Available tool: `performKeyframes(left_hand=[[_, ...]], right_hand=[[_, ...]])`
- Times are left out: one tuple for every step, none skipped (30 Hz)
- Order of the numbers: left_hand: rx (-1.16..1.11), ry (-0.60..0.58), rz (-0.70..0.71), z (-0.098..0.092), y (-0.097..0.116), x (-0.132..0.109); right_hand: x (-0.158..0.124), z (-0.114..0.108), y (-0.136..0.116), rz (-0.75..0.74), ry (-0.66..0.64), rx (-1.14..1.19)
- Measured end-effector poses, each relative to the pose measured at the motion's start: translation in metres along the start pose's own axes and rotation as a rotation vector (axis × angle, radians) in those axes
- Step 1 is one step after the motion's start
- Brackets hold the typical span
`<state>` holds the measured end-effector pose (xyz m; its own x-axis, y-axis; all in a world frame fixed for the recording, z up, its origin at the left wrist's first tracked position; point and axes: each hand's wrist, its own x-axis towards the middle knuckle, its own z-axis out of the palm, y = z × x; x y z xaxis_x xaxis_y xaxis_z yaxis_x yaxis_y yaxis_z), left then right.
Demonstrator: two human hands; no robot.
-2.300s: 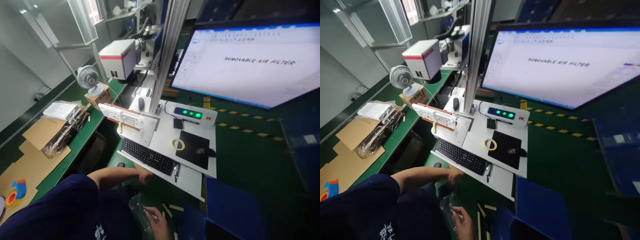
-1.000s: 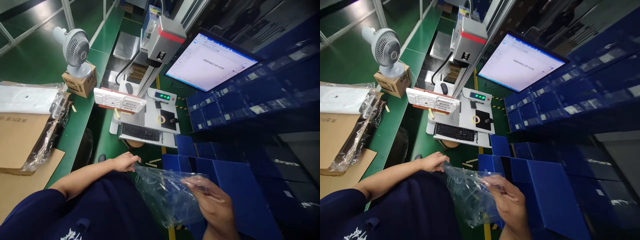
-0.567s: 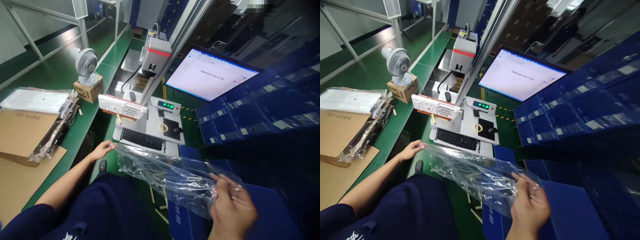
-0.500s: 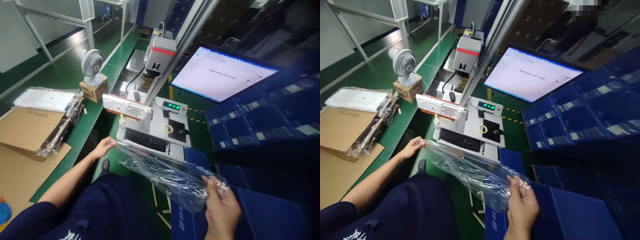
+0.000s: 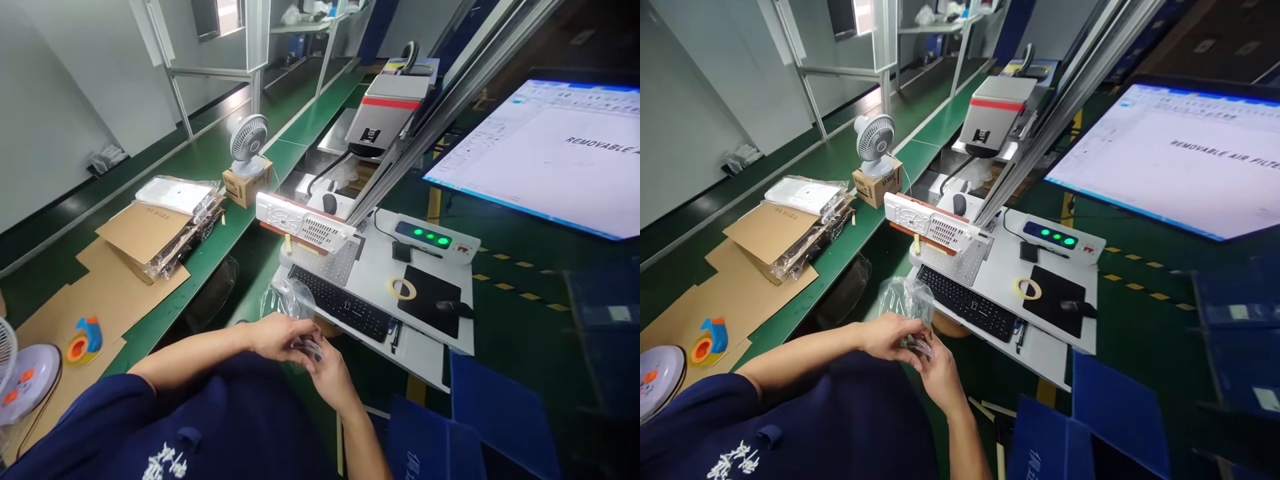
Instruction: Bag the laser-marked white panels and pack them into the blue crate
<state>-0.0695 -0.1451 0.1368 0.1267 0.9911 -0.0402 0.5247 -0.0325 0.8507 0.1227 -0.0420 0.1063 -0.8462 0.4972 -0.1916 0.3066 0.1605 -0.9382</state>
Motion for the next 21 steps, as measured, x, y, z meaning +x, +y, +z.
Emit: performKeyframes(left_hand=[[-0.002,-0.01,0.013,-0.002,-0.004,-0.004],[-0.003,-0.021,0.022,-0.003,-0.009,-0.009],[0.0,-0.033,0.023,-0.004,-0.015,-0.013],[0.005,-0.054,0.015,-0.004,-0.02,-0.016],[0.008,-0.082,0.003,-0.004,-0.024,-0.019],[0.004,-0.114,-0.009,-0.003,-0.028,-0.02],[-0.016,-0.142,-0.017,-0.002,-0.03,-0.021],[-0.056,-0.162,-0.017,-0.002,-0.031,-0.021],[-0.119,-0.174,-0.01,-0.002,-0.031,-0.021],[-0.199,-0.171,-0.004,-0.003,-0.031,-0.019],[-0.28,-0.148,-0.006,-0.005,-0.03,-0.018],[-0.342,-0.11,-0.019,-0.007,-0.03,-0.016],[-0.371,-0.062,-0.035,-0.01,-0.03,-0.013],[-0.365,-0.017,-0.049,-0.012,-0.03,-0.009],[-0.331,0.005,-0.053,-0.013,-0.031,-0.005],[-0.277,-0.011,-0.044,-0.013,-0.032,0.0],[-0.211,-0.063,-0.022,-0.011,-0.032,0.006],[-0.141,-0.132,0.004,-0.009,-0.032,0.013],[-0.071,-0.2,0.022,-0.005,-0.033,0.02],[-0.002,-0.252,0.025,0.0,-0.033,0.027],[0.066,-0.272,0.011,0.004,-0.033,0.034]], right_hand=[[-0.002,-0.004,-0.001,0.0,0.009,-0.005],[-0.005,-0.009,-0.001,0.01,0.019,-0.009],[-0.008,-0.014,-0.001,0.02,0.024,-0.01],[-0.013,-0.02,0.0,0.026,0.019,-0.007],[-0.017,-0.025,-0.001,0.028,0.009,-0.001],[-0.021,-0.03,-0.001,0.028,-0.002,0.007],[-0.025,-0.035,-0.002,0.023,-0.008,0.016],[-0.029,-0.039,-0.004,0.017,-0.008,0.025],[-0.032,-0.043,-0.006,0.013,-0.004,0.033],[-0.036,-0.047,-0.008,0.013,0.001,0.041],[-0.039,-0.05,-0.011,0.014,0.005,0.048],[-0.043,-0.053,-0.013,0.014,0.01,0.057],[-0.046,-0.055,-0.016,0.012,0.014,0.066],[-0.049,-0.056,-0.019,0.013,0.01,0.074],[-0.052,-0.056,-0.022,0.015,0.0,0.084],[-0.055,-0.055,-0.025,0.016,-0.016,0.095],[-0.057,-0.054,-0.028,0.011,-0.032,0.108],[-0.059,-0.052,-0.03,0.004,-0.044,0.127],[-0.061,-0.05,-0.033,-0.005,-0.051,0.15],[-0.062,-0.049,-0.034,-0.014,-0.05,0.175],[-0.064,-0.048,-0.035,-0.019,-0.043,0.194]])
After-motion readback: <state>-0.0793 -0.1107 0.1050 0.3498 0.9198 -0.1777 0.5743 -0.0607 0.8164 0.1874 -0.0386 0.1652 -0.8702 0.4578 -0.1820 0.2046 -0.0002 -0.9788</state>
